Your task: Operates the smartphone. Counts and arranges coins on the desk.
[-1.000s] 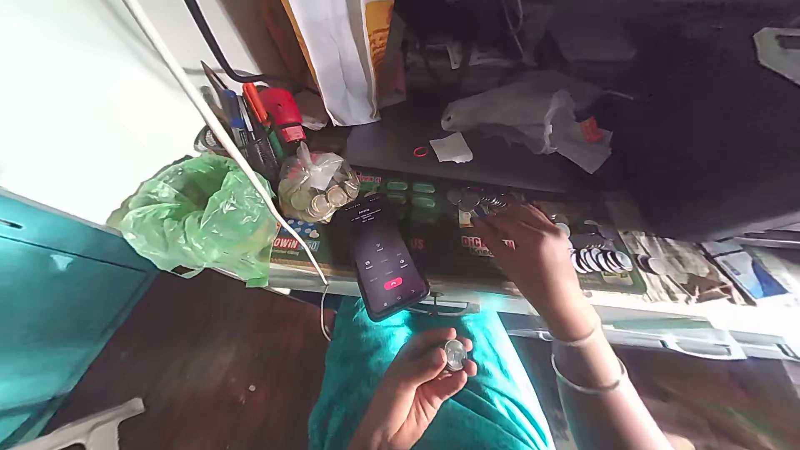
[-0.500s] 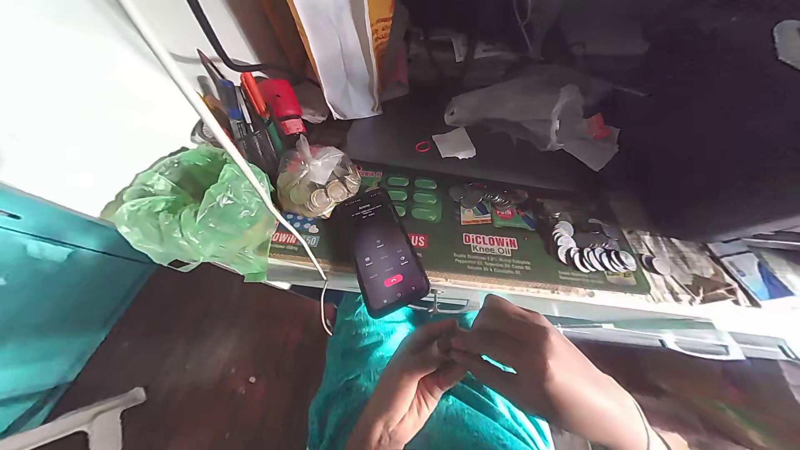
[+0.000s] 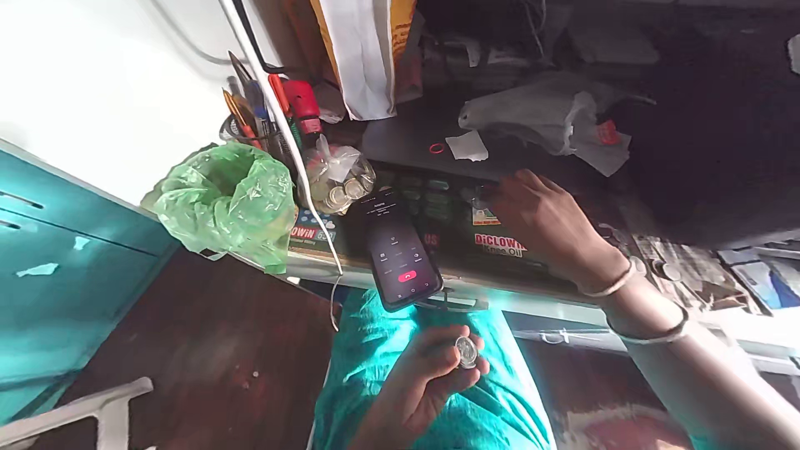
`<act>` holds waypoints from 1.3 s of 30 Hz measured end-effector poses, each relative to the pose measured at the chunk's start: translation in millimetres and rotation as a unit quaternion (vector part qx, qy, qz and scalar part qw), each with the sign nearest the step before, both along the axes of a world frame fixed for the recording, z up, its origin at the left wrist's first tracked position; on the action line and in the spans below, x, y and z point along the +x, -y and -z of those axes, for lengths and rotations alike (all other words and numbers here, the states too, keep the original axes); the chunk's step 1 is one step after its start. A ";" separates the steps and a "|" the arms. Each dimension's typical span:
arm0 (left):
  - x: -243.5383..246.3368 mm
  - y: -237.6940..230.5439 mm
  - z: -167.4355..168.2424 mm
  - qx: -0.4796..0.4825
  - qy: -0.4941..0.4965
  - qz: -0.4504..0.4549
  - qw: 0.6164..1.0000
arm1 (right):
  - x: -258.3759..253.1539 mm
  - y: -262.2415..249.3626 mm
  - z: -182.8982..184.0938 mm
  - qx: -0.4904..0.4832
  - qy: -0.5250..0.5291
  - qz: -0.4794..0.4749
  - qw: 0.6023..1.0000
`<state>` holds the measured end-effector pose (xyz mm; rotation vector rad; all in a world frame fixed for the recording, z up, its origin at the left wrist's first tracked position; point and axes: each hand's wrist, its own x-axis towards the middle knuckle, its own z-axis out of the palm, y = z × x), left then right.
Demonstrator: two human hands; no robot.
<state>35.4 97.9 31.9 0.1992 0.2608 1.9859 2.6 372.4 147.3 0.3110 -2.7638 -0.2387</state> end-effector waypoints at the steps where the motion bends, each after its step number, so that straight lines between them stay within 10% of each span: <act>1: -0.9 -0.6 -0.1 -0.002 0.002 -0.001 1.000 | 8.3 3.0 2.4 -0.010 -0.044 -0.004 0.999; 6: -3.7 -2.8 -3.2 -0.020 0.047 -0.011 0.999 | 73.2 56.9 22.7 -0.262 -0.184 -0.021 0.947; 13: -2.7 -7.3 0.4 -0.003 0.035 -0.003 0.999 | 119.3 67.0 48.8 -0.133 -0.223 -0.127 0.957; 22: -0.7 -9.4 -0.2 0.004 0.062 0.020 0.998 | 131.4 -25.3 10.6 -0.076 -0.117 0.314 0.939; 33: 1.0 -11.6 18.5 0.097 0.046 0.041 0.993 | 4.3 13.9 -0.6 -0.126 0.000 0.025 0.992; 39: -2.4 -9.3 24.4 0.111 0.072 0.049 0.990 | -5.5 31.3 12.1 -0.080 0.110 0.049 0.989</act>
